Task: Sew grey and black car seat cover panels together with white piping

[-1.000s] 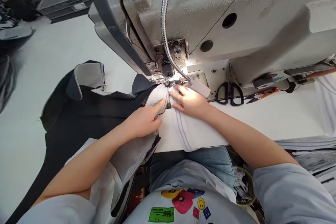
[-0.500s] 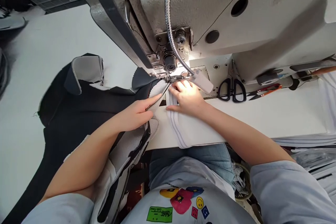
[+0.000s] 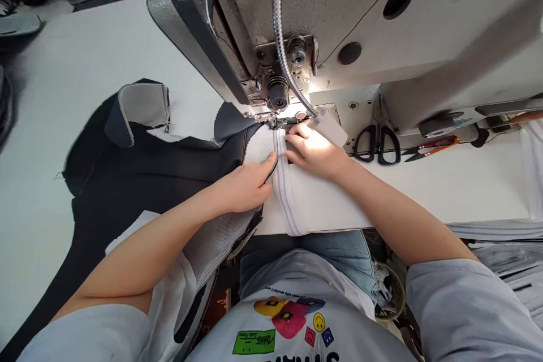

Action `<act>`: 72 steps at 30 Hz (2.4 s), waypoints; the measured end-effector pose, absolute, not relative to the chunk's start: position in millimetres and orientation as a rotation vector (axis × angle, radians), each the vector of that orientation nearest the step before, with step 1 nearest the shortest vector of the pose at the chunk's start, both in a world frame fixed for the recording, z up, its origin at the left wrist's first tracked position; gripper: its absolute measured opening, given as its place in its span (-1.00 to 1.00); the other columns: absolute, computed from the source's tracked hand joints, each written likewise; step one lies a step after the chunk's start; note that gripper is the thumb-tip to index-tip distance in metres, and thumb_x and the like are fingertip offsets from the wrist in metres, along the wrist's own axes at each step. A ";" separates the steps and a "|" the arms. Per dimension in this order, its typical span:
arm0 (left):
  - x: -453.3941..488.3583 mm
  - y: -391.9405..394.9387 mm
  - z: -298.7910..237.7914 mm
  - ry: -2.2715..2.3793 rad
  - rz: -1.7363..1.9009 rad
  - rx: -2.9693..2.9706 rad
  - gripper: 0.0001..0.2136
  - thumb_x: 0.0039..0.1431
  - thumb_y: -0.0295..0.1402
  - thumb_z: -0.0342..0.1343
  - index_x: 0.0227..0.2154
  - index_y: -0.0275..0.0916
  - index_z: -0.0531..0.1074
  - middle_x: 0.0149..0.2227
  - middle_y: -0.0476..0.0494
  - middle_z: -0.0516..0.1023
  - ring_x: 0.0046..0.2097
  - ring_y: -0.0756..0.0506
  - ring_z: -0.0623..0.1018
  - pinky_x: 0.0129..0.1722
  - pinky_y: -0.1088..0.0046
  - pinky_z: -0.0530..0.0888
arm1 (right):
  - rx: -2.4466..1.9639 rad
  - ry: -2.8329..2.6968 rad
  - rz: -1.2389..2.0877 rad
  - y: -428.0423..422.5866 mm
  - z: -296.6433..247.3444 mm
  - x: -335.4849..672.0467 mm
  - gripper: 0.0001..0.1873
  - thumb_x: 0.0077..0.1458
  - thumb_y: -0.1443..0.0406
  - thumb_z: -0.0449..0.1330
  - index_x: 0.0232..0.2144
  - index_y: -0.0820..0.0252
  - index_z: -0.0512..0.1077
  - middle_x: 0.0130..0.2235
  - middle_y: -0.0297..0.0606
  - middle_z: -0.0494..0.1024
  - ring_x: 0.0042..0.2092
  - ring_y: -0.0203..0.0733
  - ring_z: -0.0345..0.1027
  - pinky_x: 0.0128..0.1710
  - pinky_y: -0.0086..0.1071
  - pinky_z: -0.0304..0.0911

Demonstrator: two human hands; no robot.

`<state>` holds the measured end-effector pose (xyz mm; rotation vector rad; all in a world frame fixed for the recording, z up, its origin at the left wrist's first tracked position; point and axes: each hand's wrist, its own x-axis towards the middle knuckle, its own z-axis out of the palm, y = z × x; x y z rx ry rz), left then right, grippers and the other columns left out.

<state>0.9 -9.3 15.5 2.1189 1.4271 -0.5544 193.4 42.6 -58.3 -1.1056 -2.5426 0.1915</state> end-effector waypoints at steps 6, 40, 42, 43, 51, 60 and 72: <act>0.6 -10.2 12.3 1.422 -0.541 2.167 -0.33 0.18 -0.38 -0.23 0.35 -0.46 -0.15 0.01 -0.39 0.53 -0.02 -0.32 0.56 -0.16 0.23 0.44 | -0.997 -2.619 0.269 52.0 -65.0 187.2 -0.63 0.30 0.29 -0.06 -0.08 0.18 0.52 -0.22 -0.12 0.50 -0.18 -0.07 0.27 -0.15 -0.18 0.18; -6.4 -10.6 9.7 1.417 -0.440 2.158 -0.33 0.16 -0.37 -0.22 0.35 -0.46 -0.11 0.05 -0.39 0.51 0.03 -0.32 0.53 -0.10 0.23 0.45 | -1.030 -2.629 0.073 50.1 -71.9 173.2 -0.51 0.28 0.31 -0.14 0.17 0.36 0.30 -0.08 0.03 0.46 -0.14 0.00 0.23 -0.11 -0.14 0.18; -11.5 -9.5 9.5 1.398 -0.369 2.128 -0.34 0.16 -0.37 -0.22 0.35 -0.41 -0.09 0.10 -0.36 0.48 0.06 -0.29 0.52 -0.05 0.27 0.44 | -1.066 -2.634 0.029 50.2 -69.8 169.9 -0.53 0.29 0.31 -0.13 0.15 0.35 0.32 -0.08 0.01 0.46 -0.14 0.00 0.23 -0.11 -0.16 0.17; -14.5 -8.9 9.5 1.379 -0.328 2.106 -0.34 0.17 -0.37 -0.22 0.35 -0.38 -0.08 0.12 -0.33 0.46 0.08 -0.27 0.51 -0.03 0.30 0.43 | -1.096 -2.637 0.010 49.9 -68.4 168.1 -0.54 0.28 0.30 -0.12 0.14 0.33 0.34 -0.10 0.01 0.46 -0.14 0.00 0.23 -0.11 -0.17 0.17; -15.2 -10.1 8.8 1.391 -0.265 2.082 -0.38 0.19 -0.39 -0.23 0.34 -0.40 -0.04 0.15 -0.30 0.44 0.11 -0.23 0.48 0.01 0.33 0.42 | -1.115 -2.593 0.065 48.9 -73.3 161.2 -0.56 0.28 0.32 -0.12 0.08 0.34 0.37 -0.11 0.03 0.44 -0.12 0.00 0.23 -0.06 -0.14 0.20; 17.3 -16.4 0.4 1.661 -0.362 2.401 -0.30 0.32 0.00 -0.21 0.28 -0.54 0.04 0.02 -0.42 0.46 -0.02 -0.30 0.50 -0.15 0.25 0.42 | -1.205 -2.466 0.040 44.2 -83.6 166.8 -0.61 0.30 0.29 -0.07 -0.01 0.33 0.45 -0.15 0.00 0.48 -0.14 0.00 0.27 -0.07 -0.17 0.23; -13.6 -37.6 -13.5 1.402 0.324 2.662 -0.60 0.34 -0.23 -0.21 -0.04 -0.28 0.47 -0.25 -0.24 0.43 -0.20 -0.17 0.41 -0.19 0.27 0.38 | -0.943 -2.441 0.524 47.1 -66.7 179.2 -0.61 0.26 0.22 0.01 0.01 0.23 0.49 -0.16 -0.10 0.49 -0.10 -0.07 0.32 -0.02 -0.20 0.23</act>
